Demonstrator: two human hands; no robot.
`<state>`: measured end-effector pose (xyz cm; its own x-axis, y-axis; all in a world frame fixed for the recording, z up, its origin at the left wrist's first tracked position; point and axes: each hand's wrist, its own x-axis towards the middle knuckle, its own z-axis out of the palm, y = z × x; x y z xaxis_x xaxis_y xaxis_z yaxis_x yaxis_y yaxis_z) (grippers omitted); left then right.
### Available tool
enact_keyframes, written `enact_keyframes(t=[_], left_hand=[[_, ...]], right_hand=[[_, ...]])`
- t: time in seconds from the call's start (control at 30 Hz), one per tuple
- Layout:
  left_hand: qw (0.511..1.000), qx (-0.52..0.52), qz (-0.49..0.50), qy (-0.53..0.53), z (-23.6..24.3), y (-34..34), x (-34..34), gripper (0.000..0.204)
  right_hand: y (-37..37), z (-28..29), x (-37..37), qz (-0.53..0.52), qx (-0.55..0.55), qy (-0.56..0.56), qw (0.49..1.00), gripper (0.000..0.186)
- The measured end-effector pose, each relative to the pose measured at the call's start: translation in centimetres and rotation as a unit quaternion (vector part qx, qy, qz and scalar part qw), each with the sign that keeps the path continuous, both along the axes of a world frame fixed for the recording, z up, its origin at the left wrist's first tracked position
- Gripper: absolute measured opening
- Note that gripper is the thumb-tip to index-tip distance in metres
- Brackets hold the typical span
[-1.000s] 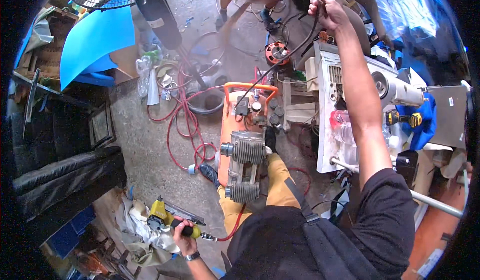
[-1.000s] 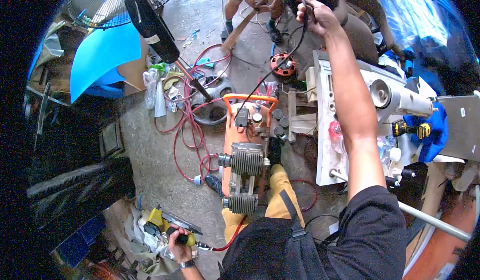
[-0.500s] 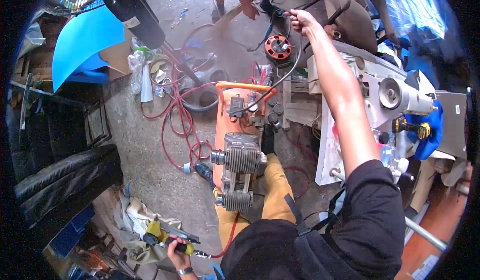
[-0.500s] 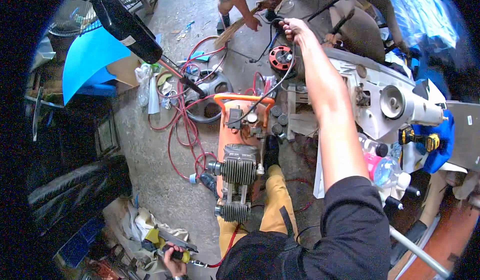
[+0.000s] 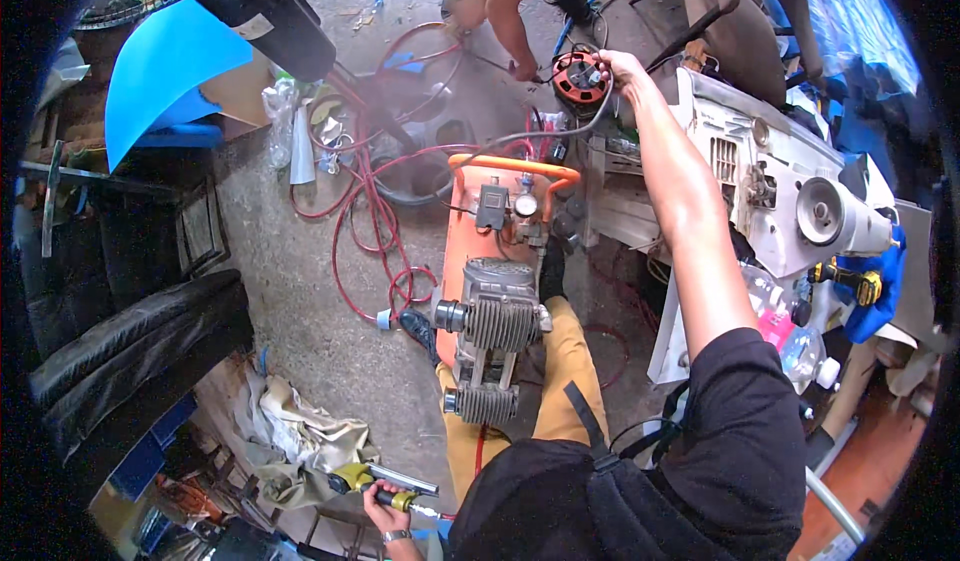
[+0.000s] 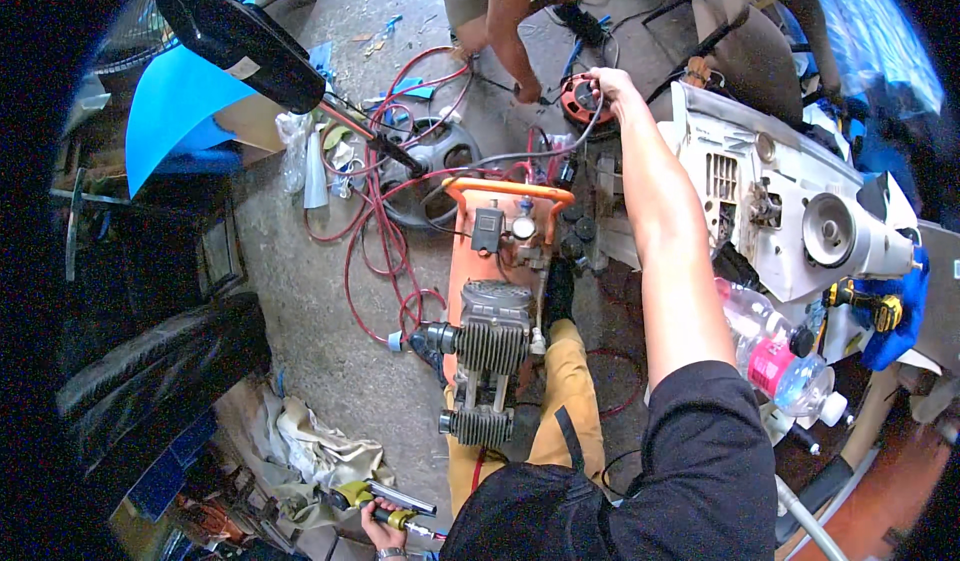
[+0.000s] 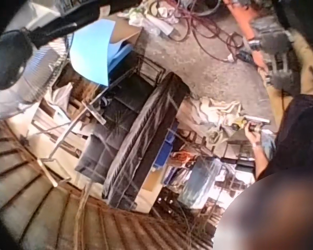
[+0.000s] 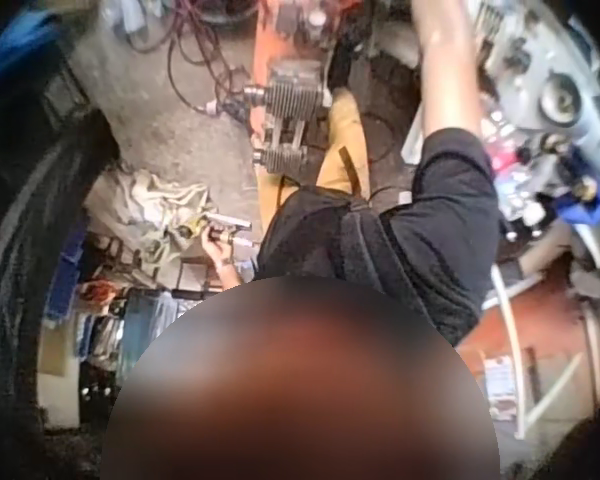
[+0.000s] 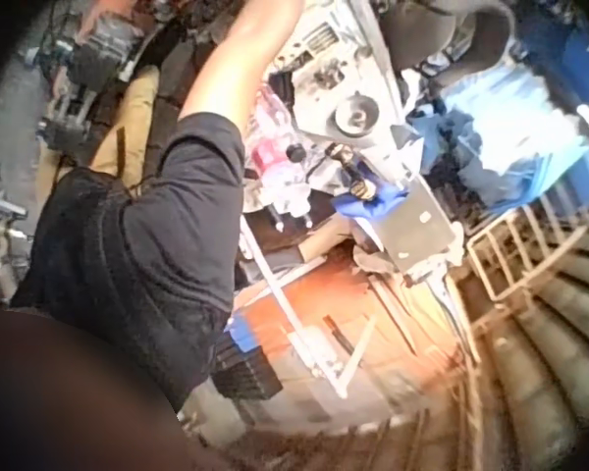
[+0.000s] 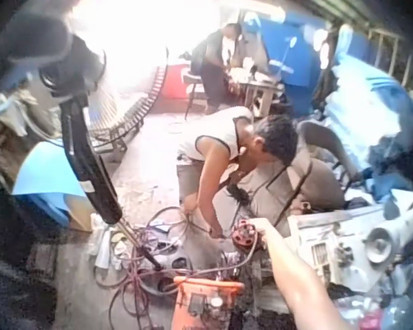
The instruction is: Securing fabric to a wooden furniture frame using a pneumatic stapler.
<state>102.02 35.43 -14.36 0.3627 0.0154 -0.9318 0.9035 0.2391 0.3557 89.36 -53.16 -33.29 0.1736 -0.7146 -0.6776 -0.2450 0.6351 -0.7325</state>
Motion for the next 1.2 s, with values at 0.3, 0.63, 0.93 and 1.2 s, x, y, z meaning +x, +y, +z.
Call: enact_keyframes(t=[0.3, 0.63, 0.93, 1.2], left_hand=[[0.999, -0.002, -0.049, -0.009, 0.0, -3.1, 1.6, 0.017], [0.994, 0.006, -0.111, -0.01, 0.0, -6.9, 2.2, 0.014], [0.992, 0.027, -0.124, 0.007, -1.1, -6.7, 2.4, 0.015], [0.98, 0.165, -0.105, 0.048, 3.2, -9.3, 1.1, 0.013]], right_hand=[[3.2, -2.7, 0.1, 0.036, 0.015, 0.097, 0.994, 0.017], [6.3, -7.1, 0.0, 0.006, 0.005, 0.117, 0.993, 0.011], [6.4, -9.0, -1.0, 0.215, 0.037, 0.148, 0.965, 0.021], [4.8, -12.0, 0.7, 0.361, -0.054, 0.45, 0.815, 0.041]])
